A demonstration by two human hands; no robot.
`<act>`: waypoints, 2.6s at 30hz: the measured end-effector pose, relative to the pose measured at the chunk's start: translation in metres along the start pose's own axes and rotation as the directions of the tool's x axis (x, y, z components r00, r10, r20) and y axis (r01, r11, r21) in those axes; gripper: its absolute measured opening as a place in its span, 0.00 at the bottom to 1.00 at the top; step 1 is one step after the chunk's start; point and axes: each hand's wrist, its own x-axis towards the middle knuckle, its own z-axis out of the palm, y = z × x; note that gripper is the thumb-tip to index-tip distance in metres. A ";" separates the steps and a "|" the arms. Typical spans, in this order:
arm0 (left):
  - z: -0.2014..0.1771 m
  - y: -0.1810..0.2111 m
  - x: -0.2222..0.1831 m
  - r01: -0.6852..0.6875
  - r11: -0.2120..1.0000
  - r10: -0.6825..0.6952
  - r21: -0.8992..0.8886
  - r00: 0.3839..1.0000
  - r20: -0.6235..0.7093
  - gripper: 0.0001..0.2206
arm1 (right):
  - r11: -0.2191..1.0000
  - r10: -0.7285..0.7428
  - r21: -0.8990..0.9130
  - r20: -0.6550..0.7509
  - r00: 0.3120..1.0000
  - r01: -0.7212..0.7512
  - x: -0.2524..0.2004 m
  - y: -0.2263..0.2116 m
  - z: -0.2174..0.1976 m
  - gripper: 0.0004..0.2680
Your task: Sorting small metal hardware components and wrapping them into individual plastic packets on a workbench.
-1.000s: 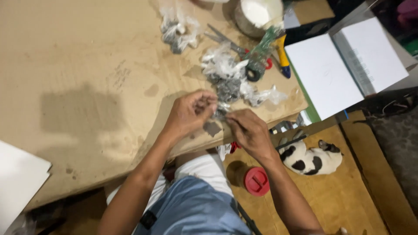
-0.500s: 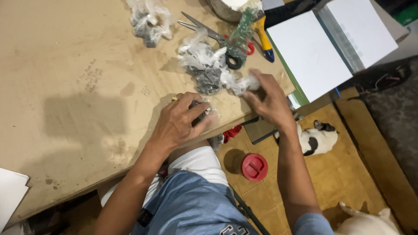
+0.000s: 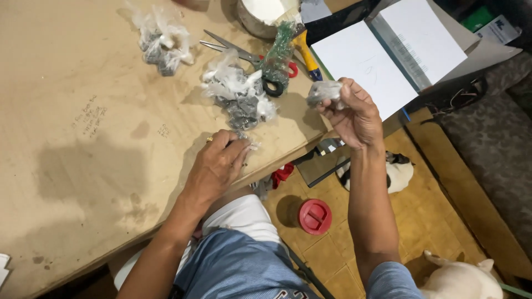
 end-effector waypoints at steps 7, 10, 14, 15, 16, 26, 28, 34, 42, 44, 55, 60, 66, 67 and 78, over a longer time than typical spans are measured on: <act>-0.008 0.019 0.024 0.059 0.983 -0.052 -0.173 0.998 0.045 0.07 | 0.942 0.111 0.314 0.053 0.992 -0.122 -0.003 -0.007 -0.019 0.06; 0.016 0.024 0.038 0.058 0.970 -0.051 -0.238 0.998 0.035 0.09 | 0.933 0.119 0.339 0.036 0.992 -0.124 -0.007 -0.009 -0.024 0.07; 0.046 0.042 0.071 0.005 0.922 -0.031 -0.387 0.998 -0.061 0.16 | 0.917 0.098 0.383 0.048 0.994 -0.109 -0.007 -0.005 -0.041 0.09; 0.062 0.044 0.080 0.023 0.928 -0.054 -0.373 0.996 -0.073 0.16 | 0.916 0.117 0.379 0.071 0.991 -0.136 -0.011 -0.007 -0.041 0.09; 0.078 0.044 0.089 0.002 0.910 -0.037 -0.414 0.996 -0.075 0.15 | 0.926 0.102 0.361 0.037 0.994 -0.109 -0.015 -0.008 -0.041 0.09; 0.155 0.032 0.090 -0.247 0.968 0.245 -0.048 0.968 -0.053 0.14 | 0.975 0.052 0.218 -0.063 0.997 -0.037 -0.030 0.018 -0.081 0.03; 0.133 0.039 0.080 -0.225 0.974 0.225 0.003 0.974 -0.037 0.16 | 0.976 0.037 0.218 -0.099 0.994 -0.015 -0.032 0.020 -0.083 0.03; 0.090 0.033 0.069 -0.173 0.977 0.178 0.122 0.983 -0.034 0.17 | 0.972 -0.002 0.233 -0.157 0.988 0.039 -0.042 0.015 -0.068 0.04; 0.064 0.005 0.079 -0.178 0.939 0.155 0.293 0.983 0.100 0.06 | 0.977 -0.008 0.211 -0.145 0.989 0.039 -0.048 0.020 -0.066 0.05; 0.059 -0.002 0.081 -0.173 0.925 0.153 0.337 0.984 0.087 0.04 | 0.985 -0.015 0.167 -0.115 0.993 0.034 -0.051 0.018 -0.060 0.04; 0.031 -0.019 0.080 -0.088 0.927 0.090 0.365 0.996 0.013 0.08 | 0.984 -0.099 -0.140 0.058 0.993 0.106 -0.066 0.073 0.017 0.03; -0.025 -0.004 0.054 -0.152 0.983 0.148 0.101 0.988 0.049 0.14 | 0.909 -0.109 -0.372 0.228 0.967 0.190 -0.071 0.099 0.079 0.05; -0.070 0.034 -0.002 0.391 0.791 -0.271 -0.470 0.913 0.304 0.42 | 0.914 -0.146 -0.325 0.296 0.944 0.244 -0.072 0.123 0.140 0.04; -0.072 0.034 -0.007 0.435 0.805 -0.354 -0.403 0.898 0.262 0.29 | 0.930 -0.144 -0.281 0.312 0.939 0.236 -0.075 0.120 0.155 0.05; -0.111 0.023 -0.038 0.510 0.720 -0.539 -0.472 0.838 0.084 0.16 | 0.848 -0.163 -0.406 0.411 0.897 0.340 -0.068 0.113 0.165 0.09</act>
